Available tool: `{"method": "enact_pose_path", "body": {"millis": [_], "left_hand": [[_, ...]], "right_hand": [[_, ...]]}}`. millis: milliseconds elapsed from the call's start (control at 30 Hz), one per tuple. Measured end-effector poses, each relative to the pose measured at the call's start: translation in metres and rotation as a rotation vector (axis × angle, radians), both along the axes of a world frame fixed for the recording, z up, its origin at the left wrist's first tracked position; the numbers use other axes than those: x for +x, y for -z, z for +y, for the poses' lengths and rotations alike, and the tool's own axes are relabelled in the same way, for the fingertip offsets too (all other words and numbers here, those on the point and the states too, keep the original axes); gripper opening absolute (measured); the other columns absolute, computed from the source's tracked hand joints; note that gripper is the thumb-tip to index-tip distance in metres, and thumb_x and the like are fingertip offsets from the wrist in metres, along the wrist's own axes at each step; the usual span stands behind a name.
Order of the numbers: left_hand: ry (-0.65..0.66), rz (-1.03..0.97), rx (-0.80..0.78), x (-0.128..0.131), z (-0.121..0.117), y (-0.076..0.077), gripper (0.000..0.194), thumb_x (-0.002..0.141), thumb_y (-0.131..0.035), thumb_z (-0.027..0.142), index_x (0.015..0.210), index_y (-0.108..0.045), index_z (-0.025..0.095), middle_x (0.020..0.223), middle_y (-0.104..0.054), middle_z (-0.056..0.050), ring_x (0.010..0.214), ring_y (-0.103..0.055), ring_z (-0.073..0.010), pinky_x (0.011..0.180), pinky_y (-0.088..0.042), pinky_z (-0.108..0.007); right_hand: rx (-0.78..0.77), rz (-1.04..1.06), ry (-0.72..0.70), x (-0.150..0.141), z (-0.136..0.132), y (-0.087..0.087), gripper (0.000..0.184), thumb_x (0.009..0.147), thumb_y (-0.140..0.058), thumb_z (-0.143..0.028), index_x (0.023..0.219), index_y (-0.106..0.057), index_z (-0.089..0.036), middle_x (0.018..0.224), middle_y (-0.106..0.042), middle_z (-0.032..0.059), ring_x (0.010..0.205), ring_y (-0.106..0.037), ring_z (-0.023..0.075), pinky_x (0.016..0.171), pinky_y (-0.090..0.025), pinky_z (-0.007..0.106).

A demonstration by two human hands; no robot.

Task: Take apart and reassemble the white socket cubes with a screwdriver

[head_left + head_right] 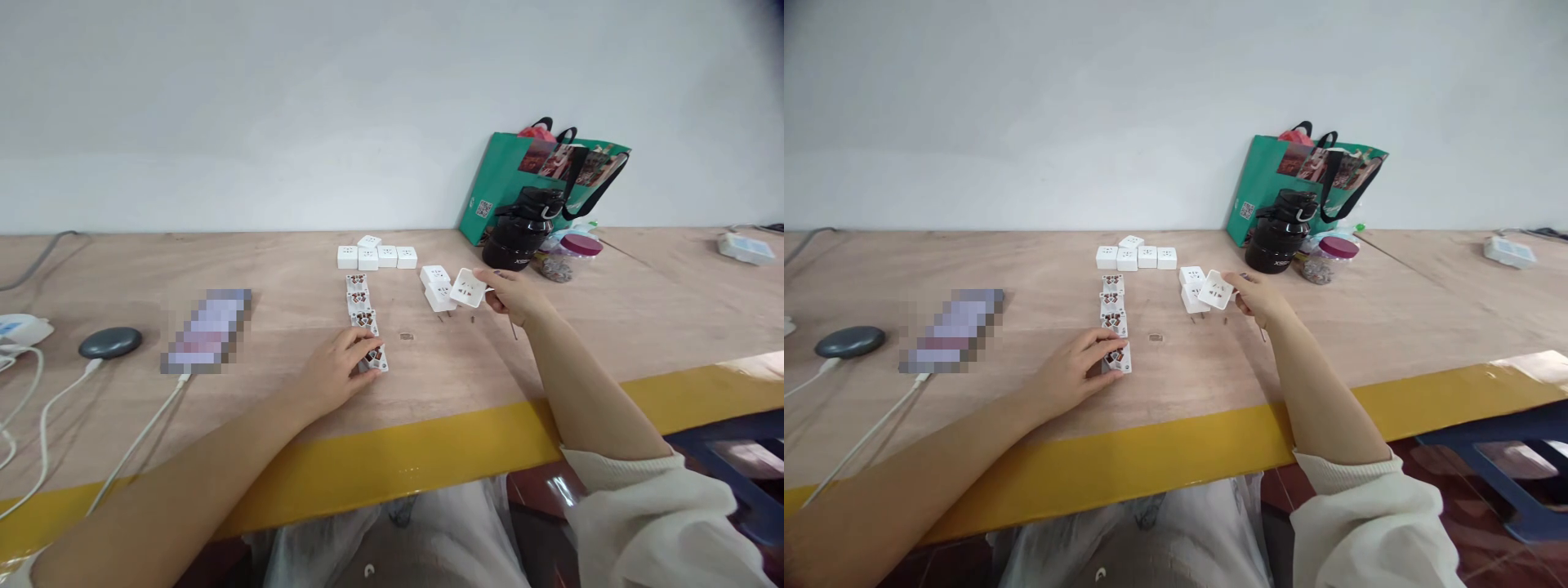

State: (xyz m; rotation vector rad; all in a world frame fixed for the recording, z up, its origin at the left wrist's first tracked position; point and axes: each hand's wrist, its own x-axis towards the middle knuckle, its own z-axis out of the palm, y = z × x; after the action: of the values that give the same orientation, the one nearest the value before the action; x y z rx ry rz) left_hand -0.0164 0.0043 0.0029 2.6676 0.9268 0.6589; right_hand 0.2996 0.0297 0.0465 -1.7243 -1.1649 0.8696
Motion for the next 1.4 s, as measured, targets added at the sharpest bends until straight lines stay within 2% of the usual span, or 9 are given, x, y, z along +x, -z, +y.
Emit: {"method": "enact_pose_path", "body": {"millis": [100, 233, 400, 600, 800, 900, 1067, 1167, 1400], "left_hand": [[-0.006, 0.013, -0.009, 0.000, 0.001, 0.000, 0.034, 0.089, -0.052, 0.032, 0.121, -0.055, 0.020, 0.121, -0.053, -0.012, 0.112, -0.053, -0.0269, 0.094, -0.045, -0.045], [-0.009, 0.010, -0.011, -0.001, 0.002, 0.002, 0.034, 0.089, -0.052, 0.032, 0.121, -0.054, 0.020, 0.120, -0.053, -0.011, 0.111, -0.053, -0.0262, 0.094, -0.045, -0.044], [-0.007, -0.002, -0.011, 0.000, 0.002, 0.002, 0.034, 0.089, -0.053, 0.033, 0.121, -0.054, 0.023, 0.120, -0.053, -0.011, 0.112, -0.053, -0.0262, 0.095, -0.044, -0.044], [-0.011, 0.002, -0.039, -0.001, 0.002, 0.003, 0.034, 0.089, -0.052, 0.034, 0.121, -0.053, 0.022, 0.122, -0.052, -0.011, 0.114, -0.051, -0.0261, 0.096, -0.043, -0.044], [-0.047, -0.014, -0.051, 0.001, 0.003, 0.002, 0.038, 0.089, -0.051, 0.040, 0.122, -0.049, 0.023, 0.125, -0.052, -0.010, 0.116, -0.049, -0.0259, 0.099, -0.041, -0.044], [-0.130, -0.083, -0.050, -0.003, 0.006, -0.007, 0.039, 0.088, -0.051, 0.045, 0.117, -0.049, 0.019, 0.120, -0.056, -0.010, 0.113, -0.051, -0.0257, 0.097, -0.041, -0.043], [-0.499, -0.220, -0.161, -0.024, 0.028, -0.015, 0.031, 0.089, -0.043, 0.044, 0.106, -0.052, 0.019, 0.107, -0.060, -0.008, 0.097, -0.057, -0.0218, 0.085, -0.047, -0.036], [-0.645, -0.152, -0.214, -0.039, 0.046, -0.010, 0.027, 0.087, -0.043, 0.040, 0.099, -0.054, 0.018, 0.101, -0.062, -0.007, 0.091, -0.058, -0.0215, 0.080, -0.047, -0.034], [-0.569, -0.034, -0.175, -0.049, 0.060, -0.005, 0.018, 0.082, -0.046, 0.033, 0.078, -0.057, 0.019, 0.089, -0.061, -0.007, 0.084, -0.056, -0.0220, 0.080, -0.044, -0.035]], "right_hand": [[0.097, -0.188, 0.106, 0.011, -0.003, -0.001, 0.024, 0.079, -0.054, -0.042, 0.078, -0.059, -0.018, 0.055, -0.053, -0.0013, 0.047, -0.044, 0.0096, 0.047, -0.029, 0.025], [0.105, -0.482, 0.016, 0.031, -0.005, 0.003, 0.025, 0.079, -0.054, -0.035, 0.096, -0.061, -0.018, 0.078, -0.065, 0.0037, 0.070, -0.060, 0.0160, 0.065, -0.041, 0.028], [0.091, -0.861, -0.148, 0.041, -0.008, 0.007, 0.029, 0.078, -0.052, -0.032, 0.103, -0.059, -0.019, 0.102, -0.064, 0.0084, 0.088, -0.059, 0.0224, 0.071, -0.041, 0.032], [-0.018, -1.035, -0.260, 0.040, -0.013, 0.000, 0.014, 0.075, -0.051, -0.023, 0.084, -0.060, -0.018, 0.088, -0.064, 0.0073, 0.077, -0.058, 0.0209, 0.063, -0.039, 0.030], [0.275, -0.924, -0.162, 0.010, -0.013, -0.001, 0.020, 0.085, -0.045, -0.026, 0.092, -0.062, -0.019, 0.096, -0.067, 0.0078, 0.085, -0.060, 0.0212, 0.072, -0.043, 0.032], [0.356, -0.855, -0.444, -0.030, -0.021, 0.005, 0.020, 0.087, -0.046, -0.030, 0.094, -0.062, -0.021, 0.093, -0.067, 0.0060, 0.083, -0.062, 0.0196, 0.071, -0.045, 0.031], [0.409, -0.943, -0.830, -0.083, -0.036, 0.024, 0.023, 0.091, -0.044, -0.033, 0.087, -0.062, -0.020, 0.084, -0.065, 0.0047, 0.074, -0.061, 0.0185, 0.068, -0.046, 0.033], [0.412, -0.940, -0.809, -0.091, -0.036, 0.035, 0.018, 0.091, -0.043, -0.028, 0.085, -0.058, -0.021, 0.085, -0.064, 0.0044, 0.077, -0.060, 0.0191, 0.071, -0.047, 0.036], [0.396, -0.938, -0.715, -0.089, -0.029, 0.048, 0.014, 0.089, -0.041, -0.024, 0.084, -0.054, -0.019, 0.085, -0.061, 0.0035, 0.077, -0.058, 0.0178, 0.071, -0.047, 0.035]]}}
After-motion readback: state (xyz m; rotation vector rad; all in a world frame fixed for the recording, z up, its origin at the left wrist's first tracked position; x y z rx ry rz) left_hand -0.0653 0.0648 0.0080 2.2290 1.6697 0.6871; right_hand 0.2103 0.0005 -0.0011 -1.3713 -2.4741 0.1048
